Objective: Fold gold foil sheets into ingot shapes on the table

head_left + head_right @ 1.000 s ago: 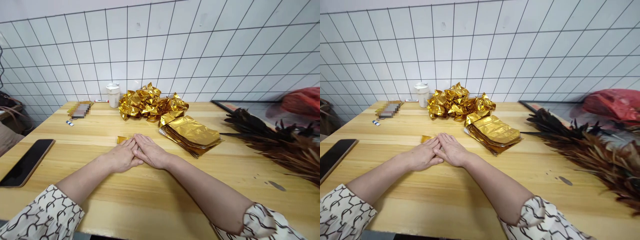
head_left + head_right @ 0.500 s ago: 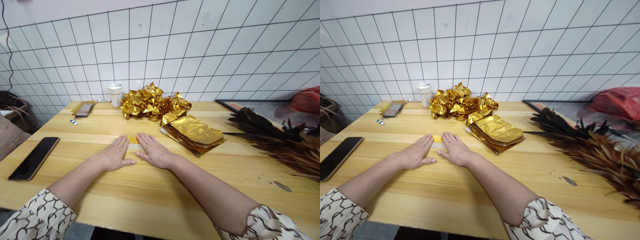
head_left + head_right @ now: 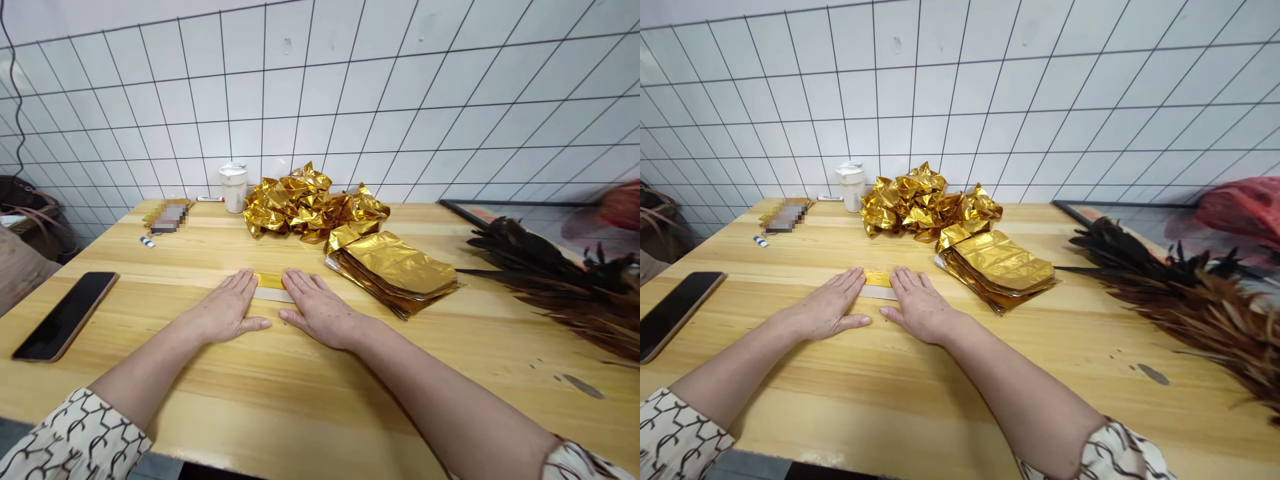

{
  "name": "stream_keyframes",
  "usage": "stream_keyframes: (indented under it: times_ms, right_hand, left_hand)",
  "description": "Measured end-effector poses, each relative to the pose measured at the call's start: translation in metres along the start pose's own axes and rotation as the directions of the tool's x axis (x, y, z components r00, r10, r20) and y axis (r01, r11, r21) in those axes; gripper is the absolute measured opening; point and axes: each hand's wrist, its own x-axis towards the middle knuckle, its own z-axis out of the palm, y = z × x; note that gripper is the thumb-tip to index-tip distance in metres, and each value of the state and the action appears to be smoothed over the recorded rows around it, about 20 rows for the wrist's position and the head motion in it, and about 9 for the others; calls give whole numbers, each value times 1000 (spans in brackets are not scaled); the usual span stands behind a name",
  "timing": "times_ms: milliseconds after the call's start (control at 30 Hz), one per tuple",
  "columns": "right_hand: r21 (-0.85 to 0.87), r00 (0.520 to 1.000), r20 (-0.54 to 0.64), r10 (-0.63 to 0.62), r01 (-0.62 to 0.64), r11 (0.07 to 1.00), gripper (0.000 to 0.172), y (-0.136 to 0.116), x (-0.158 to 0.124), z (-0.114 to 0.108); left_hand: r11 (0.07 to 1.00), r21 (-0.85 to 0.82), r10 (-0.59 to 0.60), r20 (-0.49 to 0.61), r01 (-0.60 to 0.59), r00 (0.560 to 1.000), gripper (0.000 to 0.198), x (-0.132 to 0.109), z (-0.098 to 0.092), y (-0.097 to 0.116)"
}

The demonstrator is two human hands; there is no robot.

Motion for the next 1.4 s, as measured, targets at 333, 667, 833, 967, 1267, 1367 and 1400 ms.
stream_keyframes:
  times_ms: [333,667,833,967,1267,1367,1400]
  right_hand:
    - [-6,966,-45,-254,254,967,67,-39,-11,-6]
    - [147,924,34,-382,373,916,75,-53,-10,1]
    - [104,917,33,-397,392,914,74,-52,-3,-1]
    - [18,970,-17,-241,241,970,60,-53,4,-2]
    - [-23,994,-105,23,-26,999,46,-46,11,3]
    - [-16,996,-91,25,-27,1000,49,-43,10,5]
    - [-6,996,-87,21,-22,1000,50,-42,9,5]
  left_hand:
    - [995,39,-90,-115,95,989,56,6,-4,-8]
    - [993,-69,-102,-67,98,993,41,14,-7,-12]
    - [990,-77,-131,-200,118,971,36,16,-8,-9]
    - [995,-91,-71,-321,44,944,34,12,-9,-2]
    - [982,-81,138,-288,-168,948,40,8,4,16]
    - [985,-72,134,-258,-157,957,34,7,3,11]
    - [986,-64,135,-242,-155,961,31,8,2,9]
